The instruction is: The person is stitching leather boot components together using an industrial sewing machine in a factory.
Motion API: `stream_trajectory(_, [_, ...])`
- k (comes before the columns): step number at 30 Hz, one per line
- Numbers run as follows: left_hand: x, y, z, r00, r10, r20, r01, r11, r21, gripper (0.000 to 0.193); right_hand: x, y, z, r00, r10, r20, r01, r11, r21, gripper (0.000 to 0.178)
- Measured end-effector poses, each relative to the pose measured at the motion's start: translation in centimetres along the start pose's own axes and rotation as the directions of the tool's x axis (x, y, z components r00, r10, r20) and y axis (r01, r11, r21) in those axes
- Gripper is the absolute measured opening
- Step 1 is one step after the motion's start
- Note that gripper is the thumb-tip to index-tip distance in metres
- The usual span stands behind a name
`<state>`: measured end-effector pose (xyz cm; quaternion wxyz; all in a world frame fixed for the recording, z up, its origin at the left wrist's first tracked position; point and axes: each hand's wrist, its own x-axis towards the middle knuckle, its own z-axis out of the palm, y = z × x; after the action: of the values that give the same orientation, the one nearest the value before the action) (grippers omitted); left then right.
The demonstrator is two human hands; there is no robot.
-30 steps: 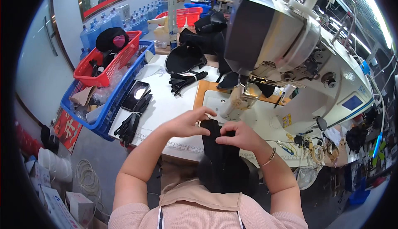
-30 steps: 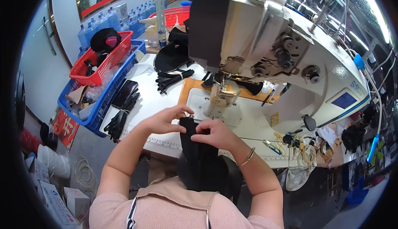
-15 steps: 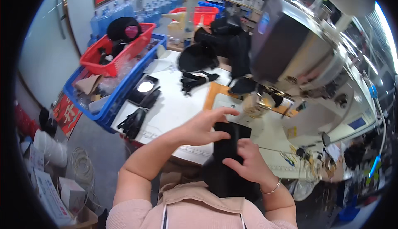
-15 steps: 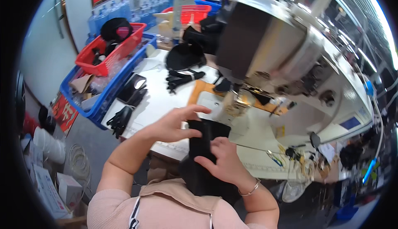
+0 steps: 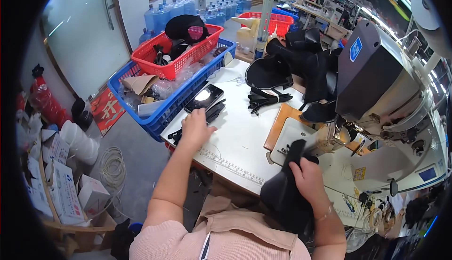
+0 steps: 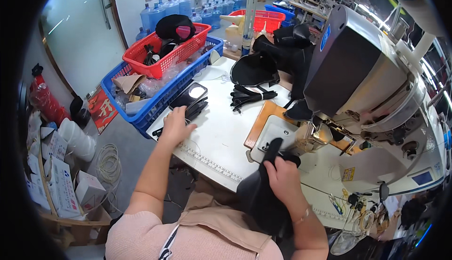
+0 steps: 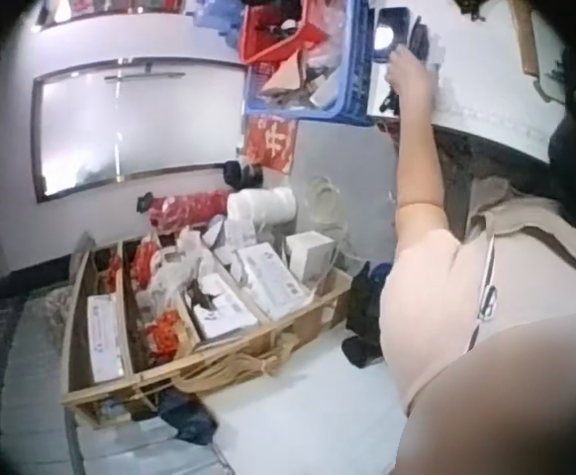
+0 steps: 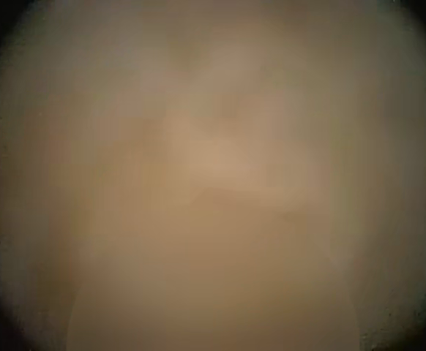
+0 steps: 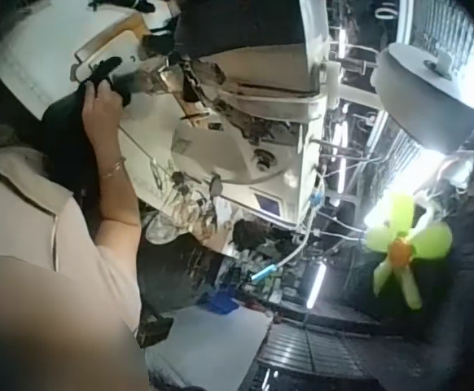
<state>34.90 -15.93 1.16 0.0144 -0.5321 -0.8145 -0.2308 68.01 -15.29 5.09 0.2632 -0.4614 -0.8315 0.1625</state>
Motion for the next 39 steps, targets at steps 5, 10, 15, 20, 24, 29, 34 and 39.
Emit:
stream_trajectory(5, [1.9,-1.9,-0.9,0.948,0.045,0.314,0.094,0.906,-0.413,0.043,2.5,2.5,2.6,0.972,0.085,0.217,-0.167,0.904,0.393,0.024])
stream_trajectory(10, [1.8,0.4,-2.3,0.831,0.248,0.498,0.459,0.197,-0.866,0.034,2.1,0.9,-0.2,0.947,-0.004,0.320,-0.293,0.386,0.875,0.017])
stream_trajectory(15, [1.6,3.3,0.1,0.808,0.335,0.485,0.543,-0.100,-0.834,0.028,1.4,0.9,-2.5,0.962,-0.069,0.265,-0.226,0.351,0.909,0.018])
stream_trajectory(20, [1.6,4.9,0.9,0.772,0.360,0.523,0.604,-0.161,-0.780,0.031,0.8,1.8,-2.8,0.948,-0.011,0.318,-0.257,0.563,0.785,0.016])
stream_trajectory(24, [2.7,4.2,-1.5,0.898,0.160,0.410,0.133,0.790,-0.599,0.043,0.6,1.2,-2.6,0.959,0.063,0.276,-0.274,0.455,0.847,0.017])
stream_trajectory(29, [5.2,3.9,-0.1,0.900,0.054,0.432,-0.131,0.980,0.150,0.050,0.7,2.1,-0.8,0.933,0.209,0.293,-0.357,0.640,0.680,0.016])
stream_trajectory(34, [7.4,10.8,5.9,0.821,0.557,0.123,-0.515,0.817,-0.261,0.044,1.4,1.9,-0.3,0.916,0.286,0.280,-0.398,0.584,0.707,0.018])
stream_trajectory(39, [12.8,15.1,16.0,0.719,0.640,-0.271,-0.624,0.766,0.155,0.027,1.3,4.0,1.8,0.947,0.239,0.216,-0.318,0.791,0.523,0.028])
